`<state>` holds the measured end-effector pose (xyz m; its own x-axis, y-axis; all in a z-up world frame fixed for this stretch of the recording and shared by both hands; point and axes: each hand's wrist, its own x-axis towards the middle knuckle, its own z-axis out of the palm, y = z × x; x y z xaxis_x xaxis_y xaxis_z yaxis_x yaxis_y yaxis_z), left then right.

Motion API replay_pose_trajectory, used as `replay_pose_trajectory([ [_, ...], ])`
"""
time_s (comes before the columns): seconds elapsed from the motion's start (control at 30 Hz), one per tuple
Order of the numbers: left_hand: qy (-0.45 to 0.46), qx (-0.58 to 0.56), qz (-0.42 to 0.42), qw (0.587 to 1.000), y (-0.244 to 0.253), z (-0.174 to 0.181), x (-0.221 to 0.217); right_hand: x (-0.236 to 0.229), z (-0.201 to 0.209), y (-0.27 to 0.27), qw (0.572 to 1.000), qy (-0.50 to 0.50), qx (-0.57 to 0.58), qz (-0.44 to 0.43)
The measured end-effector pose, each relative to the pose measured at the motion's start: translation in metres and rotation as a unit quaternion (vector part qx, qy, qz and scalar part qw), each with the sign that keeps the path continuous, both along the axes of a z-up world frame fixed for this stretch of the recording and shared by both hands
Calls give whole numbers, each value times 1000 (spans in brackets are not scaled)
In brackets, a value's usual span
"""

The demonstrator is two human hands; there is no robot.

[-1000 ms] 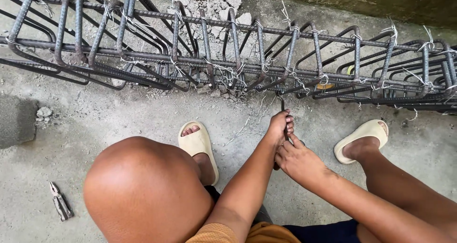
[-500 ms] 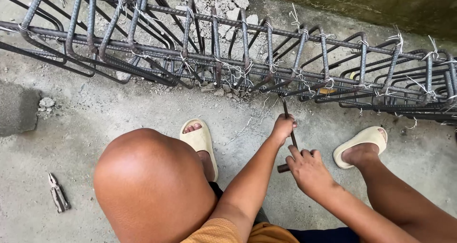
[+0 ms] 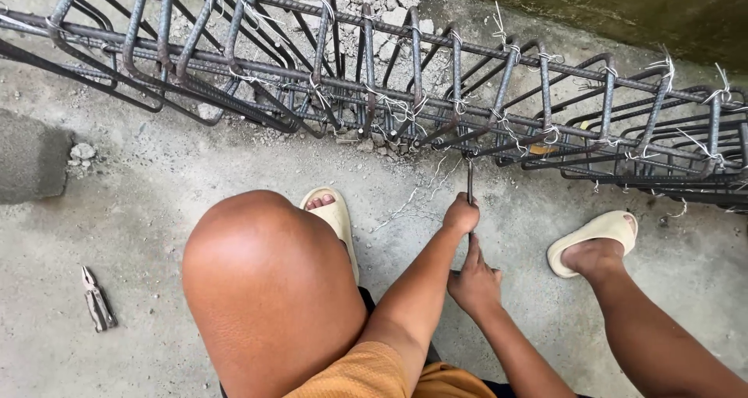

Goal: Tying steel rebar intersections with wire using a manual twisting tool

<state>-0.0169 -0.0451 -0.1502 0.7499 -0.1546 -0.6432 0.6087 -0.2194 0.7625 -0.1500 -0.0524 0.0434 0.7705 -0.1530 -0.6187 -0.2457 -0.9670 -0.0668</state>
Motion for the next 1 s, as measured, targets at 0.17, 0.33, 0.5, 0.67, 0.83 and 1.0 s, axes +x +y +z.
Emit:
replay_pose_trajectory([
  [0.17, -3, 3, -33, 999, 2, -5, 0, 9, -37, -11, 996, 46, -66, -40],
  [0.33, 0, -39, -27, 999, -7, -16, 7, 5, -108, -62, 991, 20, -129, -11],
  [0.5, 5, -2, -70, 998, 9, 16, 7, 12, -139, -75, 991, 29, -123, -42],
  [0.67, 18, 28, -87, 996, 28, 44, 5, 21, -96, -47, 992, 61, 9, -114],
  [0.83, 24, 60, -107, 992, 40, 62, 3, 21, -109, -43, 970, 46, 127, -204],
  [1.0, 23, 69, -116, 991, 48, 78, 4, 21, -136, -43, 932, 41, 228, -279],
])
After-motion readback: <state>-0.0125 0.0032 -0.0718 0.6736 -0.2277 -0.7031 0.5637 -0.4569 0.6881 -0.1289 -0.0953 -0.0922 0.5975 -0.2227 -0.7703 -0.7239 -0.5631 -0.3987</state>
